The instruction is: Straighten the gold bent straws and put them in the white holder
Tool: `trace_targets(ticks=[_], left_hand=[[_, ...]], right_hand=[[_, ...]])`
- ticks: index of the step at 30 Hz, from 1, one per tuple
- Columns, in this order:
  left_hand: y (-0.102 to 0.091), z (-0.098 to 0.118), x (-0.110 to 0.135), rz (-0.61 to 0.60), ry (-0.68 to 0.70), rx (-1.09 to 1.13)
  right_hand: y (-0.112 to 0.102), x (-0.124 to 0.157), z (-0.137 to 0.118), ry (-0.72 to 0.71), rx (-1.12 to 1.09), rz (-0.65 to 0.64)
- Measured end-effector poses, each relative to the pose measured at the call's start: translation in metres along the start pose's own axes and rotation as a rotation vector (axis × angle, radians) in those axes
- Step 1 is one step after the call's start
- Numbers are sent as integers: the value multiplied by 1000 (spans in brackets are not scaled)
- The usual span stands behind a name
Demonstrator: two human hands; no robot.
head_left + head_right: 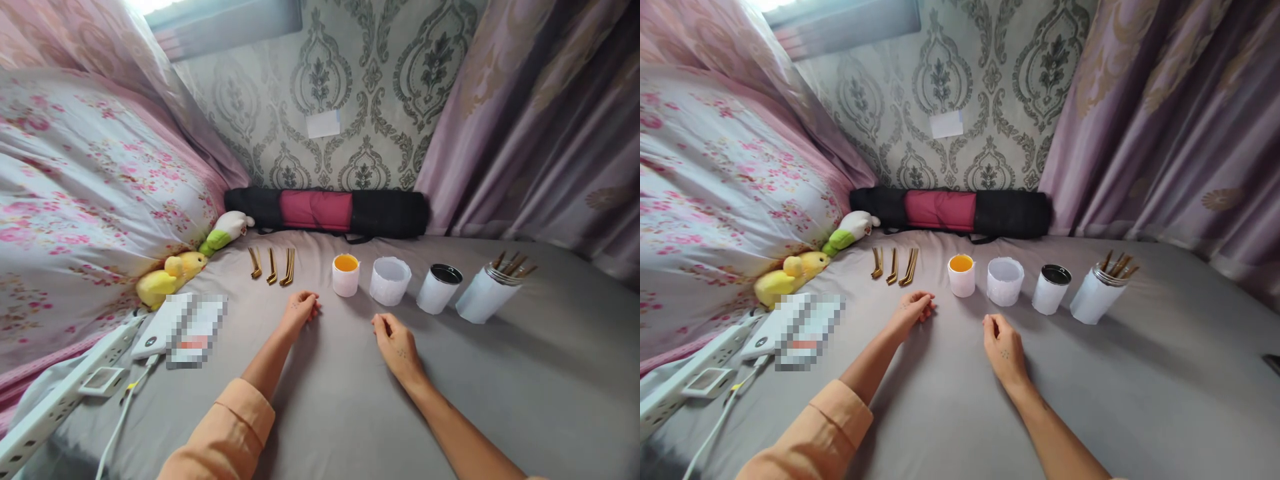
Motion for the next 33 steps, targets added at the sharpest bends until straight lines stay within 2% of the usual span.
trace_targets(ticks=[8,13,20,33], left_hand=[[-36,9,-13,166,86,-306],[-53,17,-13,281,150,-510],[-63,19,-14,352,210,-690],[-77,28,-22,428,279,-834]], right_hand=[[1,0,2,6,-2,-14],[2,-1,2,-6,-4,-6],[2,-1,2,-8,7,-6],[2,-1,3,6,23,-12]])
Point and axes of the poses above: each hand's wrist, its own x-axis away from the middle knuckle, its own y-axis out of the palm, z = x × y, the point moved 9 cm from there along -x, towards the middle knuckle, and after that the axes turned 4 degrees about -z, right-handed, at the moved point
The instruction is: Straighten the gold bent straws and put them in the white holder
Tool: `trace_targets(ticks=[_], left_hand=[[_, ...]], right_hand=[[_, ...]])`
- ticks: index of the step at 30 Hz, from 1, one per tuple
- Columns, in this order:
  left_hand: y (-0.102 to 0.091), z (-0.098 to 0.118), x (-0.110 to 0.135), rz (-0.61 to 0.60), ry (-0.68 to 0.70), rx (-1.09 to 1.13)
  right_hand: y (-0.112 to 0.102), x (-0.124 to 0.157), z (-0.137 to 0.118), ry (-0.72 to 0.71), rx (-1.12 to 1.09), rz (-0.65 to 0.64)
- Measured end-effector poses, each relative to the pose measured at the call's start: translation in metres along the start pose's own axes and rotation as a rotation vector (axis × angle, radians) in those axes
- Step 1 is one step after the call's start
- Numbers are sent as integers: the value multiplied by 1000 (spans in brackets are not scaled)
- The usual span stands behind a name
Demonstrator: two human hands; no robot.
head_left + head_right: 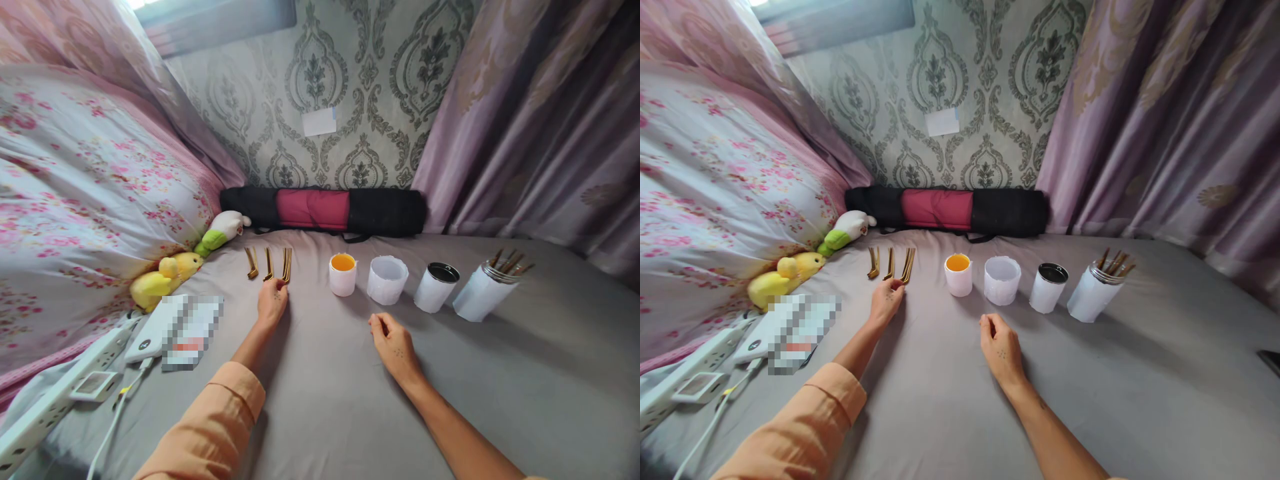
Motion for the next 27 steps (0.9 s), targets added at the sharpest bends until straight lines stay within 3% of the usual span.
trace_targets(ticks=[17,27], left_hand=[[9,12,-4,-17,-5,-242],[12,17,-5,34,-17,-331]], right_hand=[[0,0,-1,8,-14,-13],[1,0,0,3,-13,-9]])
Point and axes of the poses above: each hand's wrist, its own x-axis away from the middle knuckle, its own y-axis out of the palm, z = x × y, the point moved 9 cm from there along -x, towards the middle knuckle, and after that the axes turned 4 degrees about -z, right-handed, at the moved point
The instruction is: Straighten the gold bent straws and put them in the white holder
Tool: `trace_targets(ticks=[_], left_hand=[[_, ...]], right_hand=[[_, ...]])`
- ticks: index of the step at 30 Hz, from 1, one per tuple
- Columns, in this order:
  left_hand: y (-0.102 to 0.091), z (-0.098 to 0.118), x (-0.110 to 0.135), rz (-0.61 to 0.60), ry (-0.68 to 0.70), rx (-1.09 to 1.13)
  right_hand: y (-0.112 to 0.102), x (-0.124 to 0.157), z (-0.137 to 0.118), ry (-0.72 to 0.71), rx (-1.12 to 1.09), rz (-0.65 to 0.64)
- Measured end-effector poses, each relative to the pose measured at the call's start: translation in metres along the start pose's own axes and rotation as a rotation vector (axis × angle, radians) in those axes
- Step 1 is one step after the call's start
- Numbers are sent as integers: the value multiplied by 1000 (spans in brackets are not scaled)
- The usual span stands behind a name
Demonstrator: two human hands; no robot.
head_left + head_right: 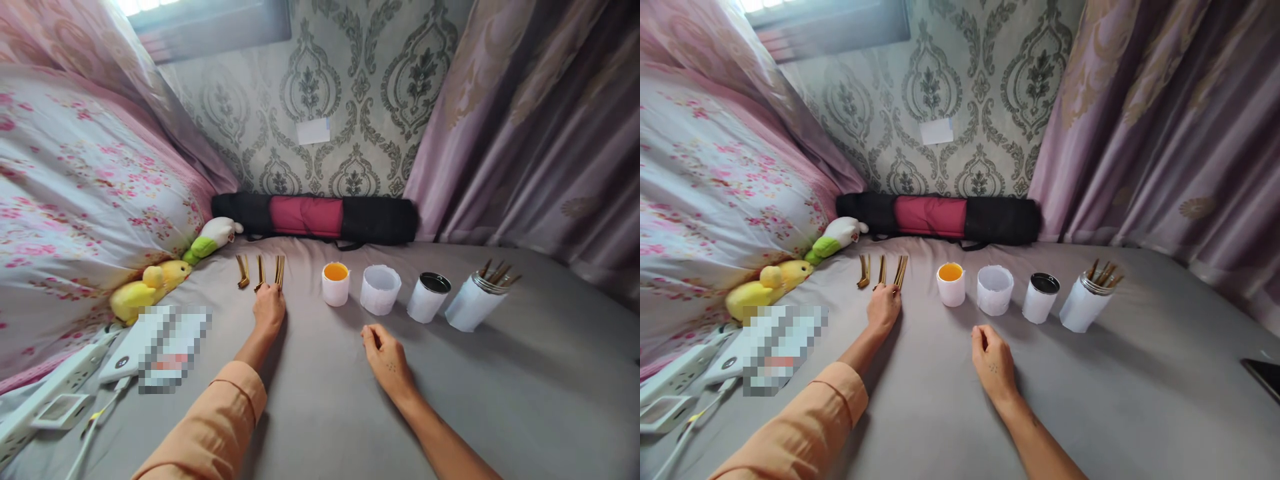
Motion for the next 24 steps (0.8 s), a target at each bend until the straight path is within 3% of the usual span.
trace_targets(ticks=[14,24], left_hand=[[-4,12,1,44,12,65],[13,12,2,-35,-50,295]], right_hand=[[1,-1,0,-1,17,-9],[0,0,-3,-14,24,-8]])
Point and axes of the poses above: each hand's wrist, its own x-axis away from the middle knuckle, its own y-axis out of the palm, z = x × y, the point moved 9 cm from there along -x, towards the middle knuckle, and after that the axes turned 4 degrees about -z, right-handed, at the moved point
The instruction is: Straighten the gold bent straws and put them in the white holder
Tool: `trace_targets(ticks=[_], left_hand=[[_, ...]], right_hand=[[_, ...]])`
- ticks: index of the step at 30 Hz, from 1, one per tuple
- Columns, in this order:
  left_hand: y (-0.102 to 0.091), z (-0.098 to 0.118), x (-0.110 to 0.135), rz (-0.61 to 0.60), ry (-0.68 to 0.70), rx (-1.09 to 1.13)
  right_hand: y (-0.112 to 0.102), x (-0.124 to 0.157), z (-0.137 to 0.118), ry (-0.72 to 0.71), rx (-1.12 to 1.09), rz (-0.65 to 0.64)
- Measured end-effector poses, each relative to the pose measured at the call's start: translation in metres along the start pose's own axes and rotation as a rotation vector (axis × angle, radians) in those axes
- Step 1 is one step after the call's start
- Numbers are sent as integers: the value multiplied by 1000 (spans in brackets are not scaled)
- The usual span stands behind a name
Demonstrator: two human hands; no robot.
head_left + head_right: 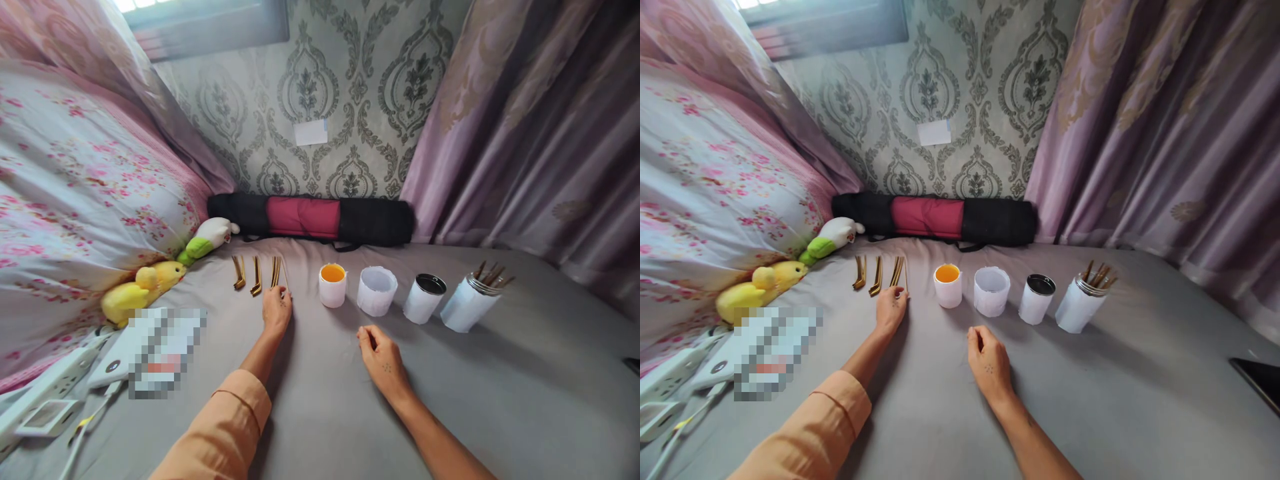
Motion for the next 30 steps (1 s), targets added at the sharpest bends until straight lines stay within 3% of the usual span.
trace_targets(ticks=[12,22,30], left_hand=[[3,1,1,-77,-28,260],[31,-13,24,-247,-306,883],[37,-6,50,-340,-426,1292]], right_hand=[[1,0,-1,2,-5,-17],[0,0,-2,-32,10,2],[1,-1,0,-27,29,5]])
Point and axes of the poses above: each hand's wrist, its own x-axis away from the middle knuckle, its own y-axis out of the palm, z = x × y, the point moved 9 cm from there along -x, towards the middle knuckle, and after that the axes turned 4 degrees about -z, right-handed, at the moved point
